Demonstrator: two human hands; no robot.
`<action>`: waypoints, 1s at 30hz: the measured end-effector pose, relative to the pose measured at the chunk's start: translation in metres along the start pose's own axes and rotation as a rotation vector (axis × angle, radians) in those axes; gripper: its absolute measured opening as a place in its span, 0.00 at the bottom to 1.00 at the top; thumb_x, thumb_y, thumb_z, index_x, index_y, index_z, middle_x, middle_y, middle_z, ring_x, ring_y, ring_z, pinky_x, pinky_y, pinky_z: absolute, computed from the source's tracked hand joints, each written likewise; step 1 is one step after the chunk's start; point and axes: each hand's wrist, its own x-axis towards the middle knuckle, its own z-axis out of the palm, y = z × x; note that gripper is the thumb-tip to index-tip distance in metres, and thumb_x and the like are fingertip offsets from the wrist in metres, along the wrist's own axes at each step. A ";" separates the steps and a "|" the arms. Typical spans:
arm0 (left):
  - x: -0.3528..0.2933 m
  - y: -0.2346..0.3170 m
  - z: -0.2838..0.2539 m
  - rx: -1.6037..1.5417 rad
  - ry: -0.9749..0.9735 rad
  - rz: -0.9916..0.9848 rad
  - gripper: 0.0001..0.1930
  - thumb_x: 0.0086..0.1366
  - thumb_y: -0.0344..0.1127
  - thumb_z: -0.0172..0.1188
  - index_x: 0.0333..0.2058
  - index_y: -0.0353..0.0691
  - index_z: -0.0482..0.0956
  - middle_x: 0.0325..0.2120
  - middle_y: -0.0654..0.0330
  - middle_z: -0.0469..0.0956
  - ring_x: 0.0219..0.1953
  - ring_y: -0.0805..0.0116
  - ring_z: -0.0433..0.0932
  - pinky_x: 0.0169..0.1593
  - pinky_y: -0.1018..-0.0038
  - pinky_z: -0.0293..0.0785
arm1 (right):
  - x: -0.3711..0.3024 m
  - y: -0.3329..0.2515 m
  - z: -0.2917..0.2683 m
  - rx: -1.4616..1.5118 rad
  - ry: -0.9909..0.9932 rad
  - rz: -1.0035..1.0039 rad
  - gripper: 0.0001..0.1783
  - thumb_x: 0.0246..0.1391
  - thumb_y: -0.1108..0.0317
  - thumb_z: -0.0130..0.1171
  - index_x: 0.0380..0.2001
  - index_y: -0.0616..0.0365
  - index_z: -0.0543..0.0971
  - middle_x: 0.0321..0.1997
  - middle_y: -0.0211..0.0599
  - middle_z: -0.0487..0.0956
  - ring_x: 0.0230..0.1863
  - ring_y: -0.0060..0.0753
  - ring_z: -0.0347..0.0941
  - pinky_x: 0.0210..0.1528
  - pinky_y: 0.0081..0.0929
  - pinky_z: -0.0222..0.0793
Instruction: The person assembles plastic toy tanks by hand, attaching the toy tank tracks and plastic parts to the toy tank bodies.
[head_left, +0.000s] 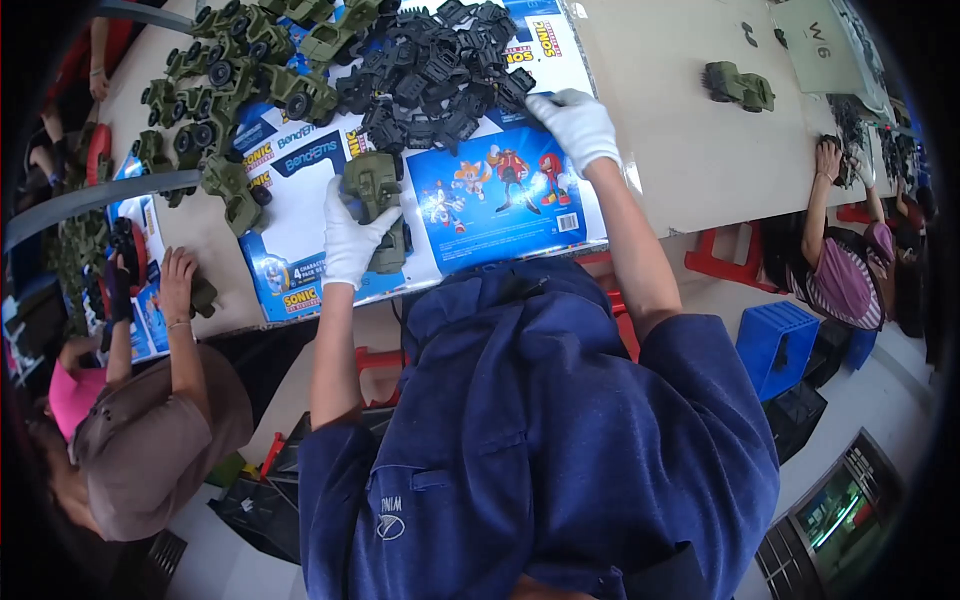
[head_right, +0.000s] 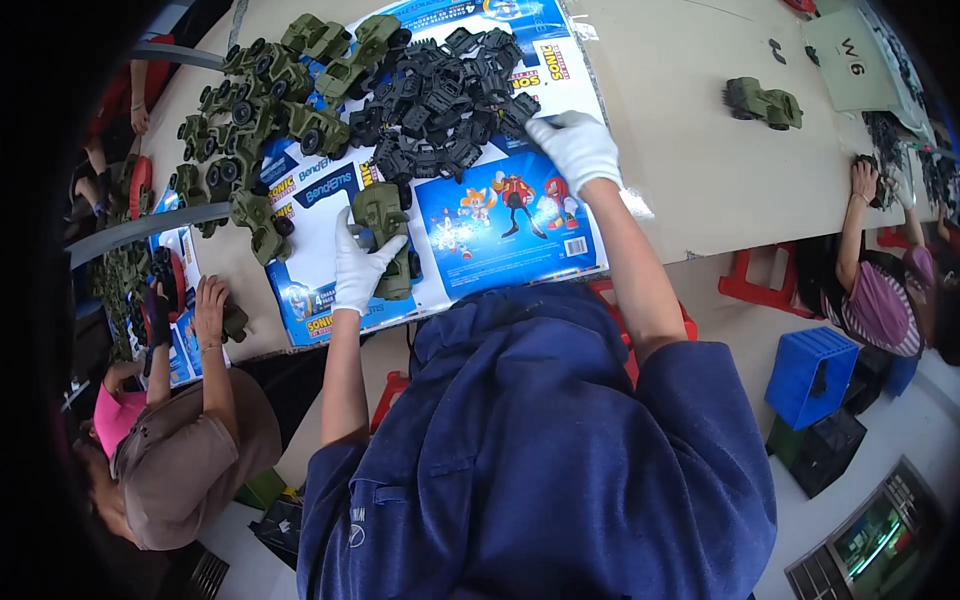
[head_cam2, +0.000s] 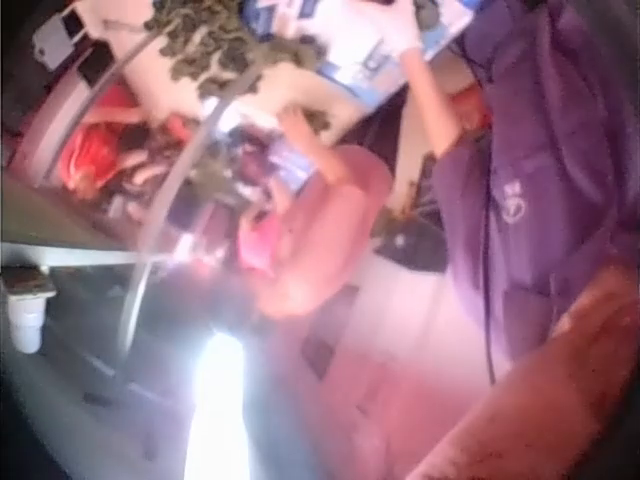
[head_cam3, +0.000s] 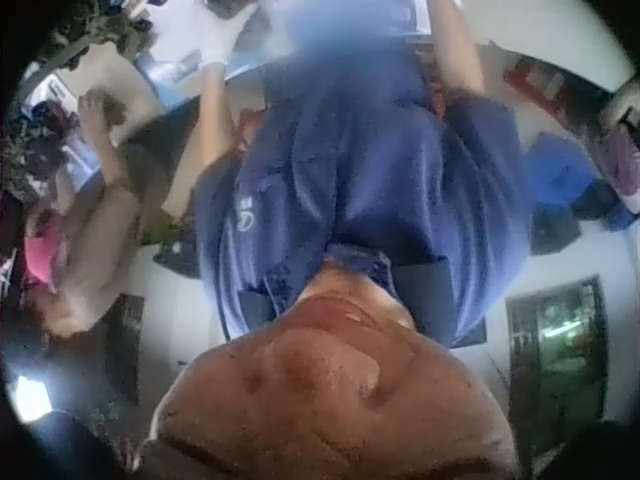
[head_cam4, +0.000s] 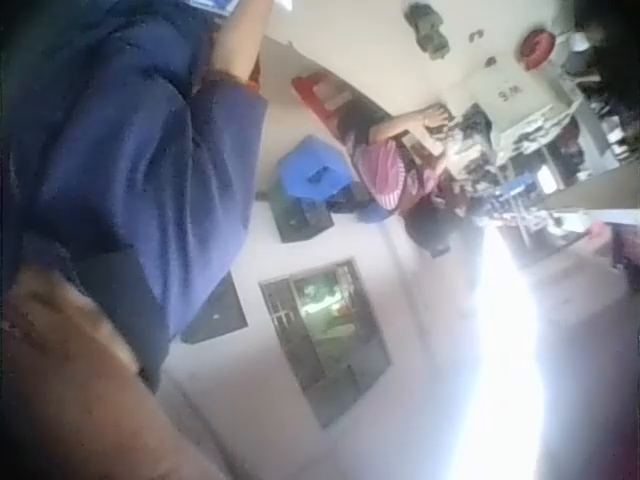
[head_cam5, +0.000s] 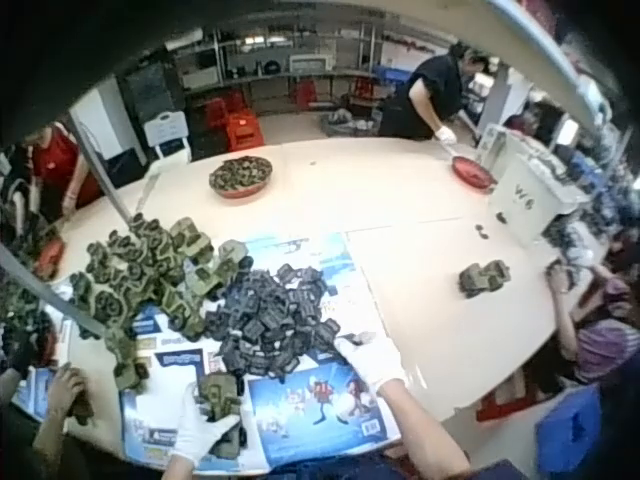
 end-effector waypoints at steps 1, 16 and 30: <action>-0.004 -0.001 0.001 -0.002 -0.003 -0.011 0.44 0.49 0.47 0.77 0.60 0.36 0.63 0.41 0.49 0.78 0.45 0.53 0.80 0.50 0.63 0.76 | -0.007 0.005 -0.004 0.033 -0.003 0.112 0.29 0.51 0.40 0.62 0.39 0.58 0.85 0.40 0.51 0.83 0.44 0.51 0.79 0.51 0.38 0.72; -0.011 0.047 -0.016 0.001 -0.438 -0.381 0.46 0.54 0.53 0.72 0.66 0.42 0.61 0.45 0.48 0.82 0.47 0.58 0.82 0.51 0.67 0.76 | -0.042 0.089 -0.004 -0.395 -0.041 -0.902 0.38 0.37 0.72 0.70 0.58 0.53 0.74 0.57 0.46 0.77 0.53 0.49 0.77 0.56 0.34 0.73; -0.028 0.186 -0.028 -0.384 -0.671 -0.330 0.44 0.60 0.47 0.69 0.68 0.36 0.56 0.38 0.51 0.83 0.40 0.71 0.79 0.46 0.74 0.74 | -0.062 0.003 0.015 1.544 -0.713 -0.337 0.27 0.62 0.63 0.60 0.61 0.64 0.72 0.71 0.46 0.63 0.75 0.39 0.50 0.73 0.34 0.44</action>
